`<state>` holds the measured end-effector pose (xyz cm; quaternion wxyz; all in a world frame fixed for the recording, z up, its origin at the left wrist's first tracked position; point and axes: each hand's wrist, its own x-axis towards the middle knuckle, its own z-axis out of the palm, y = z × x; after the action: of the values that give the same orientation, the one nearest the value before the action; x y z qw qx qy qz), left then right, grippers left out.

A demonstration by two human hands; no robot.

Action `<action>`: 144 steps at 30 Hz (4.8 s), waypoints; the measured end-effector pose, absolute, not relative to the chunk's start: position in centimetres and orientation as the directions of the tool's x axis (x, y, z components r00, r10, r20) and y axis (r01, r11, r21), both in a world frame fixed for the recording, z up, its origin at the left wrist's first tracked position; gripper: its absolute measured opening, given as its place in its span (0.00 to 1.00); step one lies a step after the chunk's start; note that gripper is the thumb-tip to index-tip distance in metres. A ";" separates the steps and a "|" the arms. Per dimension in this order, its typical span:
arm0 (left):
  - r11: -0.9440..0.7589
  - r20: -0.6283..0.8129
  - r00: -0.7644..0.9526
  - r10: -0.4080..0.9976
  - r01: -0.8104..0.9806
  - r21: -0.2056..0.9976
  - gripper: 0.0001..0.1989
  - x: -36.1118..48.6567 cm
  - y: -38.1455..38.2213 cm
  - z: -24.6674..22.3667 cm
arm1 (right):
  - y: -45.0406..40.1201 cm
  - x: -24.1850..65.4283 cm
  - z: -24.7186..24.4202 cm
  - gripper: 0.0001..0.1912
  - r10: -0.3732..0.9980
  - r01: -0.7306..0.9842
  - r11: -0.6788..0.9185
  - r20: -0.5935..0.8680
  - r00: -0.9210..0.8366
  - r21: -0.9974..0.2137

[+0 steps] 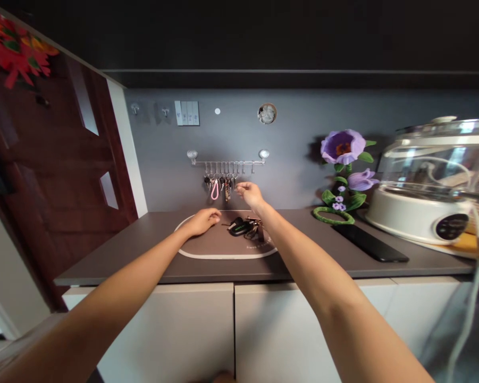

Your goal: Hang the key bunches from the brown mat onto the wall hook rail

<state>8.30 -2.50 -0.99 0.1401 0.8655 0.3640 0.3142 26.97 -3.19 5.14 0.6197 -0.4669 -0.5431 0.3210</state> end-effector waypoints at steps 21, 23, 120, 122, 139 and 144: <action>-0.631 0.433 0.462 0.774 0.500 0.593 0.09 13.8 -1.2 -1.4 | -5.8 31.0 -0.2 0.06 0.862 0.522 0.323 0.473 0.181 -0.789; -0.626 0.438 0.450 0.778 0.502 0.597 0.09 13.6 -1.1 -1.8 | -5.8 31.3 0.0 0.04 0.871 0.586 0.290 0.462 0.166 -0.757; -0.766 0.680 0.351 0.643 0.304 0.567 0.10 13.1 -4.1 0.7 | -8.1 30.4 1.8 0.10 0.916 -0.145 0.399 0.402 0.010 -0.906; -0.784 0.700 0.352 0.621 0.274 0.557 0.11 13.2 -4.3 0.9 | -8.0 29.9 1.7 0.12 0.912 -0.139 0.404 0.410 -0.020 -0.904; -0.812 0.750 0.313 0.582 0.283 0.511 0.09 12.9 -4.1 1.4 | -7.8 28.0 1.3 0.16 0.910 -0.211 0.394 0.412 -0.046 -0.895; -0.775 0.714 0.302 0.631 0.257 0.577 0.09 12.8 -3.8 1.4 | -7.7 28.2 1.4 0.15 0.913 -0.228 0.395 0.409 -0.013 -0.890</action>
<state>12.75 -3.82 1.39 0.1805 0.7865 0.2824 0.5188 28.15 -7.67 1.35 0.6296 -0.3119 -0.5489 0.4528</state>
